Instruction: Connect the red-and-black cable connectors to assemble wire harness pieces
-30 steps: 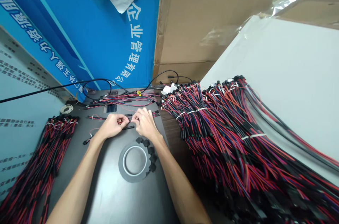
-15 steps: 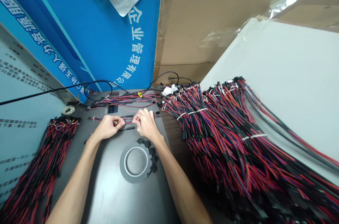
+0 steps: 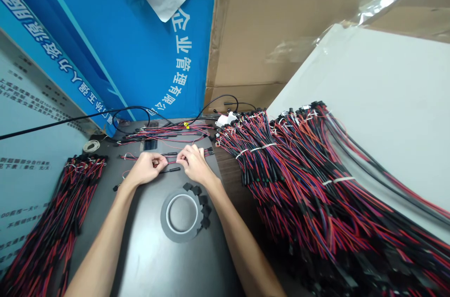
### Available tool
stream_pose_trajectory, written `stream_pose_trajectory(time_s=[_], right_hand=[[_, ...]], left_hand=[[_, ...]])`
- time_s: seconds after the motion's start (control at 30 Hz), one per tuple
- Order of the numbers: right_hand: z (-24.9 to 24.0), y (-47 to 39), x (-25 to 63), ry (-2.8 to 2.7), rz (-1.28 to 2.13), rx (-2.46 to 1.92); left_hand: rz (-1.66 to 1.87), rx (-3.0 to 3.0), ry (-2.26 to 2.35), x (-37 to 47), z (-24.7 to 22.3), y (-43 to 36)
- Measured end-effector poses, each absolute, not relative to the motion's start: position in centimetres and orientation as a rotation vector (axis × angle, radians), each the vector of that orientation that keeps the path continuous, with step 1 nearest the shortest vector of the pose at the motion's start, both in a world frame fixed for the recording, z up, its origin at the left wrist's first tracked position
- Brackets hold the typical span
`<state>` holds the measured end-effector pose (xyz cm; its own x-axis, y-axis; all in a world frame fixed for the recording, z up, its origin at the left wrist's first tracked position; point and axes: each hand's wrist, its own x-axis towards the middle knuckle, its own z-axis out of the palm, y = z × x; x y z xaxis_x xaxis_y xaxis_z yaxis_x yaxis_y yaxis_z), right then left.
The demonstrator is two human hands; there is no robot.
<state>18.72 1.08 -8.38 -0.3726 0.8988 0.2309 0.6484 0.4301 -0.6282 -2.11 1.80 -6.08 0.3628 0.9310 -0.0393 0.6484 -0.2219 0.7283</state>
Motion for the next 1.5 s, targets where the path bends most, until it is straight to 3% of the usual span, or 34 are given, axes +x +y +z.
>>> stream_pose_trajectory(time_s=[0.53, 1.5], right_hand=[[-6.6, 1.5, 16.2, -2.241, 0.708, -1.289], [-5.9, 1.1, 15.3, -2.175, 0.587, -1.599]], left_hand=[[0.575, 1.941, 1.322, -2.3, -6.4, 1.8], [0.503, 1.957, 1.349, -2.9, -5.6, 1.5]])
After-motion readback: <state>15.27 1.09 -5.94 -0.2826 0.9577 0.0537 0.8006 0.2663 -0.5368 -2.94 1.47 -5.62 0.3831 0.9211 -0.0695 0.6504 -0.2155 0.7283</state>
